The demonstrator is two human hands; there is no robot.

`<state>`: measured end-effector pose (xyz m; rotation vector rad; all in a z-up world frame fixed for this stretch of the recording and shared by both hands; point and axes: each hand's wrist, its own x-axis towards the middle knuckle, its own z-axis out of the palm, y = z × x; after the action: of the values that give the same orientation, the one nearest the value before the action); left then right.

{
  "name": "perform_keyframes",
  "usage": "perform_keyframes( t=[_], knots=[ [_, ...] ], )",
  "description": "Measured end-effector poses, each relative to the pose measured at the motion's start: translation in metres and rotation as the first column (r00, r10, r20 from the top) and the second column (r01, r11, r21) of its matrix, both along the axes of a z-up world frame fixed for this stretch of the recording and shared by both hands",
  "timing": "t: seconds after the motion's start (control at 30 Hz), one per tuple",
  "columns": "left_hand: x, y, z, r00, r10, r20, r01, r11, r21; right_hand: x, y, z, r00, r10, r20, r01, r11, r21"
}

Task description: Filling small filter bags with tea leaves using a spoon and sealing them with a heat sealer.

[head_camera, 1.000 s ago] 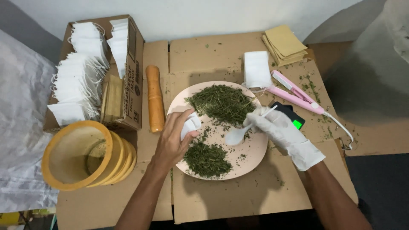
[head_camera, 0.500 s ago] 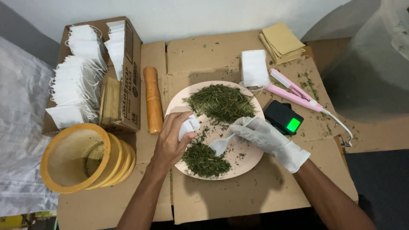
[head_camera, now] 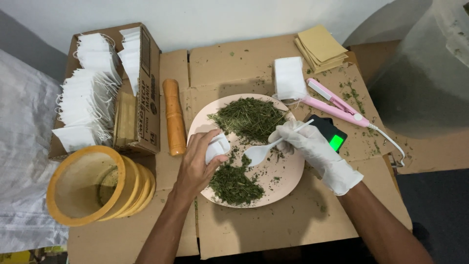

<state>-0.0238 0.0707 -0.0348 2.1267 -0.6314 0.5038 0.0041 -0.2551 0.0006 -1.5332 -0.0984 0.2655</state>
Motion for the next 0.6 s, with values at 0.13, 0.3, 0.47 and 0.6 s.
perform_keyframes(
  t=[0.13, 0.3, 0.47, 0.6],
  knots=[
    [0.002, -0.001, -0.001, 0.999, -0.022, 0.031, 0.022, 0.999, 0.031, -0.004, 0.005, 0.011, 0.995, -0.103, -0.013, 0.103, 0.995, -0.001],
    [-0.001, -0.002, 0.004, 0.997, -0.021, 0.071, 0.014, 0.995, 0.096, -0.005, 0.012, 0.018, 0.98, -0.198, 0.033, 0.197, 0.979, 0.048],
    [0.0, -0.004, 0.0, 0.996, -0.01, 0.085, 0.001, 0.995, 0.103, -0.007, 0.026, 0.035, 0.983, -0.18, 0.033, 0.18, 0.984, -0.008],
    [-0.003, -0.004, 0.012, 0.998, -0.009, 0.062, 0.0, 0.991, 0.137, -0.008, 0.036, 0.048, 0.989, -0.146, 0.034, 0.149, 0.981, -0.127]
  ],
)
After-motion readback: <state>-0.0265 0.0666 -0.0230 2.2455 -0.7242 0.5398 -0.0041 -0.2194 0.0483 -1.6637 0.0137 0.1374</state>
